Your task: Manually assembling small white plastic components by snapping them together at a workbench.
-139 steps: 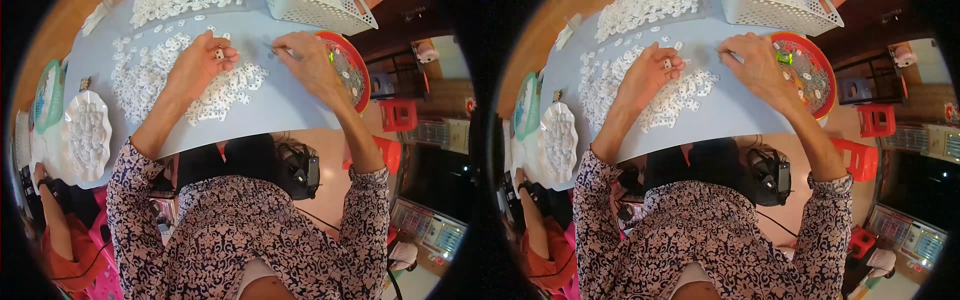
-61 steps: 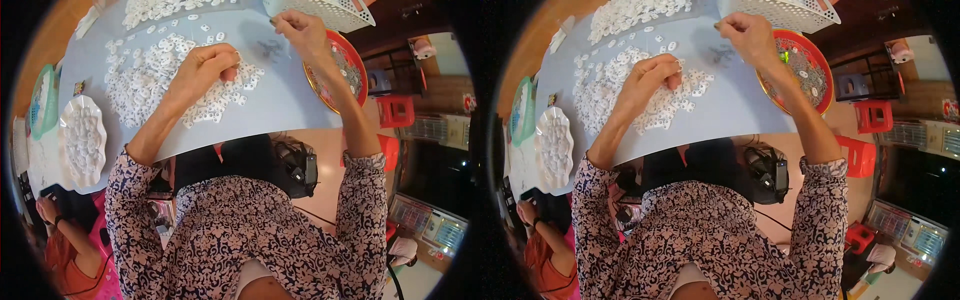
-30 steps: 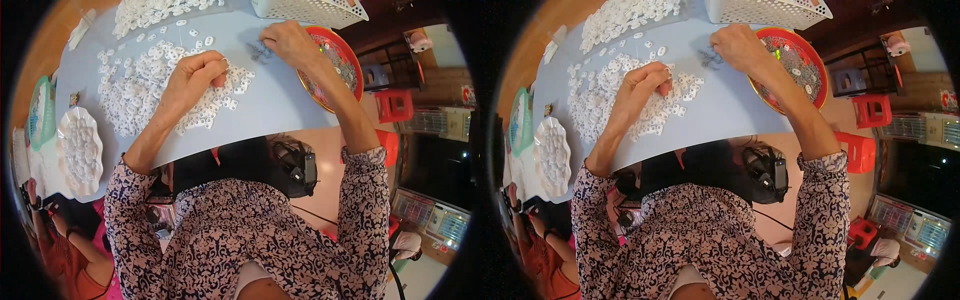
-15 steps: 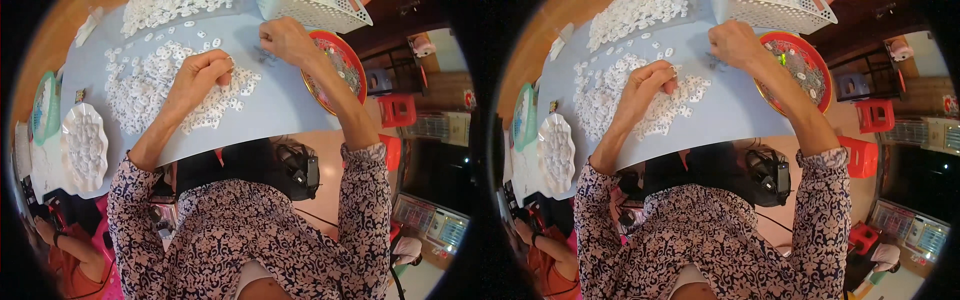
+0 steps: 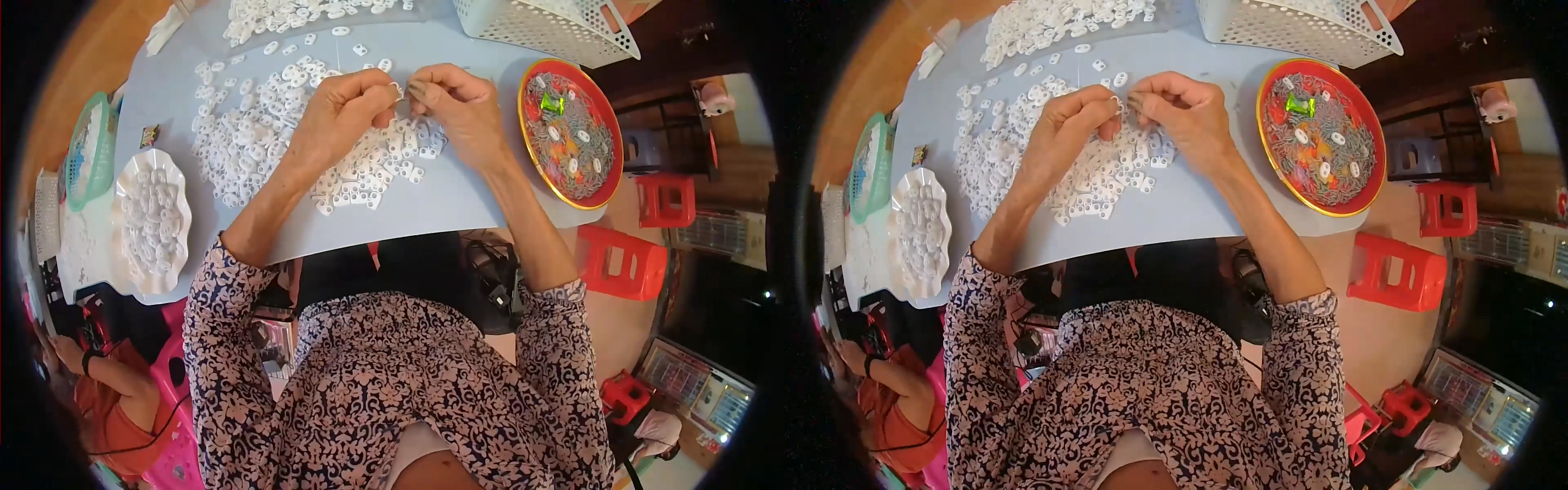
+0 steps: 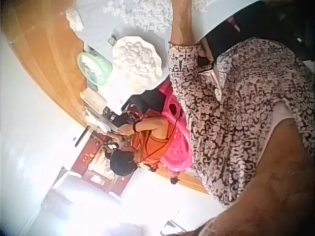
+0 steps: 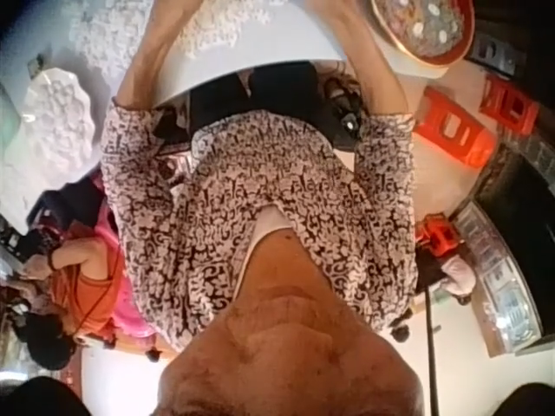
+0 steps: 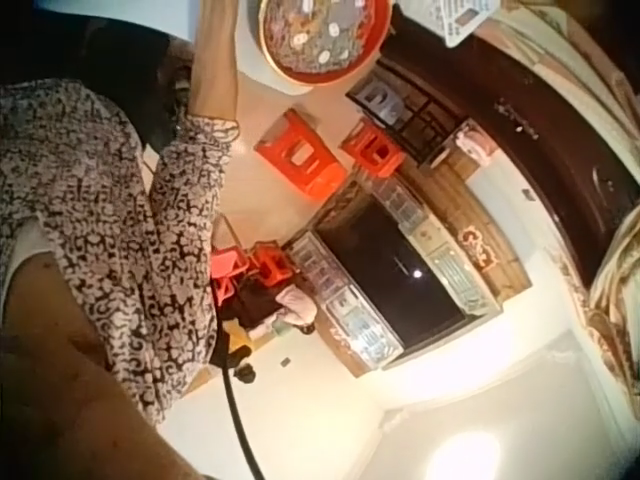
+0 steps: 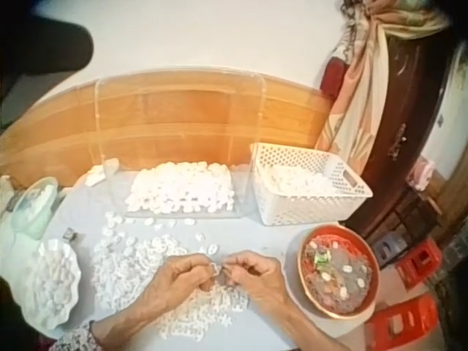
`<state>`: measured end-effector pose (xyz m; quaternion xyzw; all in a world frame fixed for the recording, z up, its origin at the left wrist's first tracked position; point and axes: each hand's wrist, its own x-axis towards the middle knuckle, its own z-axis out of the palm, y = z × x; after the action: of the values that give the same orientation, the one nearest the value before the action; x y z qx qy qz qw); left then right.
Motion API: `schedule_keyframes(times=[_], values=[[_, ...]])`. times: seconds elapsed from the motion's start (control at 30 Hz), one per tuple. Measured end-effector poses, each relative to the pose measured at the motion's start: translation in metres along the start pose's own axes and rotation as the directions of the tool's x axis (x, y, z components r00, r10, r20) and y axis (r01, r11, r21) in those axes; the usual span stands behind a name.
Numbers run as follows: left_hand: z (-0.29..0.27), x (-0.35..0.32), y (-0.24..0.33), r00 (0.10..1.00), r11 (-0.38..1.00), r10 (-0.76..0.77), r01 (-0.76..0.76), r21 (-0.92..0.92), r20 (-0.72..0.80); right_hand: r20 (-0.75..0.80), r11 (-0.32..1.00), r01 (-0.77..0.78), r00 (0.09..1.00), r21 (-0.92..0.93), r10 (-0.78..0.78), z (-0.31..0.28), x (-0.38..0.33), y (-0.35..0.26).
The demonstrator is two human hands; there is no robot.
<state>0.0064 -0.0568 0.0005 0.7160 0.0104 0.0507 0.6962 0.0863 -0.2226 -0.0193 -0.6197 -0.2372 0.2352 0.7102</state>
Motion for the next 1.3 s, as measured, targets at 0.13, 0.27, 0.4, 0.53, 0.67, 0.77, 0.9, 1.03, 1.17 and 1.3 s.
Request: schedule_keyframes(times=[0.13,0.27,0.4,0.53,0.67,0.77,0.9,1.03,1.17,1.3], values=[[-0.001,0.0,-0.003,1.0,0.998,-0.009,0.008,0.066,0.02,0.014,0.996,0.075,0.997,0.05,-0.076,-0.001,0.001,0.006],[0.002,-0.001,-0.004,1.0,0.998,-0.002,0.001,0.06,0.015,0.044,0.99,0.114,0.992,0.085,-0.118,0.001,0.0,0.003],[0.001,-0.001,-0.006,1.0,0.997,0.014,-0.016,0.082,0.022,0.038,0.99,0.137,0.99,0.035,-0.139,0.002,-0.001,0.003],[0.0,0.0,-0.009,0.998,0.992,0.044,-0.049,0.118,0.05,0.039,0.988,0.155,0.987,-0.007,-0.154,0.002,-0.002,0.001],[0.002,-0.002,-0.01,0.998,0.985,0.035,-0.044,0.166,0.055,0.004,0.981,0.177,0.984,-0.081,-0.177,0.002,-0.002,0.0],[0.0,-0.001,-0.013,0.995,0.98,0.07,-0.081,0.181,0.068,-0.001,0.982,0.16,0.987,-0.104,-0.161,0.002,0.0,0.001],[0.0,0.0,-0.015,0.994,0.991,0.071,-0.08,0.107,0.085,0.002,0.981,0.136,0.991,-0.137,-0.137,0.001,-0.001,-0.001],[0.0,0.0,-0.013,0.993,0.988,0.06,-0.074,0.135,0.106,-0.018,0.98,0.111,0.993,-0.166,-0.116,0.003,-0.002,-0.002],[0.006,-0.004,-0.016,0.993,0.984,0.114,-0.118,0.133,0.034,-0.041,0.979,0.114,0.992,-0.169,-0.123,0.011,-0.003,-0.005],[0.011,-0.002,-0.017,0.989,0.976,0.146,-0.146,0.159,0.008,-0.077,0.969,0.109,0.989,-0.222,-0.128,0.007,-0.002,-0.002]])
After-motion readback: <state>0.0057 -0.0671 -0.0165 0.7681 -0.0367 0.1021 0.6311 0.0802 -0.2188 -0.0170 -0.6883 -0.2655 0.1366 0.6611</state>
